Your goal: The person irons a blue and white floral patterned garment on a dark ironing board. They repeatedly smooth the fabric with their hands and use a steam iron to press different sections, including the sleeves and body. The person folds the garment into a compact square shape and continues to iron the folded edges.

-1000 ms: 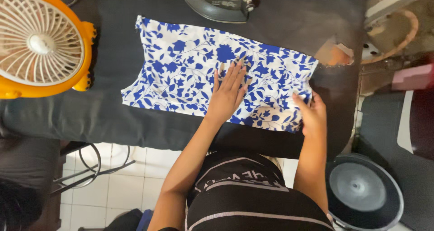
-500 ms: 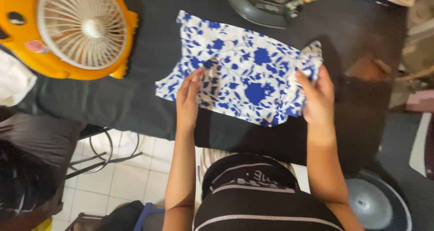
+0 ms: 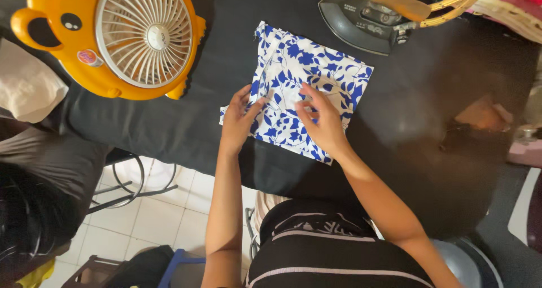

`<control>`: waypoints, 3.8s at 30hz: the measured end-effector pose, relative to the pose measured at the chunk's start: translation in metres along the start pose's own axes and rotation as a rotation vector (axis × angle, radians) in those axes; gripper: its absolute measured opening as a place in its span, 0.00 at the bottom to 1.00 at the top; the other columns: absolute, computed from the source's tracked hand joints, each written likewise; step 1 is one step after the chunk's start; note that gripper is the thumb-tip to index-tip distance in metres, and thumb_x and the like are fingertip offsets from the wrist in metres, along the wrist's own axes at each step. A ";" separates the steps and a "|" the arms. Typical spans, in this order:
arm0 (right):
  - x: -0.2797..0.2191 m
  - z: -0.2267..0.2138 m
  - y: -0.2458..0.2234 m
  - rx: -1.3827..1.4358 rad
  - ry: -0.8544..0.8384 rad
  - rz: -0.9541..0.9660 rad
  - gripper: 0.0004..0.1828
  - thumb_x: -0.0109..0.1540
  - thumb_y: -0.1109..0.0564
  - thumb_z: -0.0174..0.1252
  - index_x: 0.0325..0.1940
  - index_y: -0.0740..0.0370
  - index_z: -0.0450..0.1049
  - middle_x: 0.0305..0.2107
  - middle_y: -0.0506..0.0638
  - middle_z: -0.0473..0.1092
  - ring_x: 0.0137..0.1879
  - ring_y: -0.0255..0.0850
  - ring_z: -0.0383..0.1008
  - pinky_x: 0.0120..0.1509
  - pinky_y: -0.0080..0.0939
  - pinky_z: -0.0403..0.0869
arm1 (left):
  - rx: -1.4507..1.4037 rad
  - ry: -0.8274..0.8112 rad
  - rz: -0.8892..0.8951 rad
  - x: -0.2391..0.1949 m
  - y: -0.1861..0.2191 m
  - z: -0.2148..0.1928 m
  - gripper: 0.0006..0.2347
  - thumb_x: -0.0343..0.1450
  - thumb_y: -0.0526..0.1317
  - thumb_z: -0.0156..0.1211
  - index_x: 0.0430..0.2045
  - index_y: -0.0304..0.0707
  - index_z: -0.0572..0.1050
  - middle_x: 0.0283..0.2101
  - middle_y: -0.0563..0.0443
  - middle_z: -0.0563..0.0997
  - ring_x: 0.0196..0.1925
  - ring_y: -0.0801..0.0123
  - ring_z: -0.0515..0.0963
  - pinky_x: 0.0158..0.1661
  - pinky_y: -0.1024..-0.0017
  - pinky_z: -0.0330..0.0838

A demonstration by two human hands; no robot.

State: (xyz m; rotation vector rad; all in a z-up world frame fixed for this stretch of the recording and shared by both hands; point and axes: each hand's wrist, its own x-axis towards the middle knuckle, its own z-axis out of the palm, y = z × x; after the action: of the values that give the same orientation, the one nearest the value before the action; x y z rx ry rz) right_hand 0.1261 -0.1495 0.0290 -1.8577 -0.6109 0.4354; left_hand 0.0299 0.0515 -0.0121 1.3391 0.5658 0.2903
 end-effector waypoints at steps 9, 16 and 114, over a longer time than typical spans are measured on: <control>-0.029 -0.025 0.006 -0.713 -0.076 -0.166 0.40 0.64 0.44 0.62 0.76 0.62 0.60 0.74 0.64 0.48 0.79 0.67 0.43 0.75 0.69 0.46 | 0.709 0.264 0.188 -0.016 0.043 0.013 0.21 0.70 0.36 0.65 0.59 0.36 0.72 0.53 0.40 0.79 0.58 0.53 0.77 0.57 0.62 0.69; -0.015 -0.059 0.037 -0.493 0.324 -0.148 0.28 0.72 0.50 0.59 0.73 0.64 0.64 0.74 0.62 0.54 0.80 0.60 0.54 0.81 0.57 0.56 | 0.833 0.145 0.630 0.014 0.041 0.049 0.12 0.75 0.34 0.60 0.54 0.38 0.76 0.63 0.45 0.76 0.66 0.52 0.71 0.64 0.55 0.62; 0.050 -0.236 0.001 -0.887 0.231 -0.267 0.19 0.62 0.45 0.75 0.37 0.61 0.76 0.29 0.58 0.74 0.39 0.58 0.76 0.39 0.51 0.73 | 1.063 0.000 0.513 0.055 0.018 0.105 0.19 0.77 0.33 0.50 0.65 0.39 0.69 0.71 0.51 0.68 0.77 0.60 0.59 0.73 0.41 0.33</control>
State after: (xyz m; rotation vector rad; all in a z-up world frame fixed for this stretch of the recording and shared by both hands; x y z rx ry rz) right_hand 0.2990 -0.2966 0.1103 -2.5507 -0.9700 -0.2885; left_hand 0.1348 -0.0037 0.0067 2.5235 0.3569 0.4280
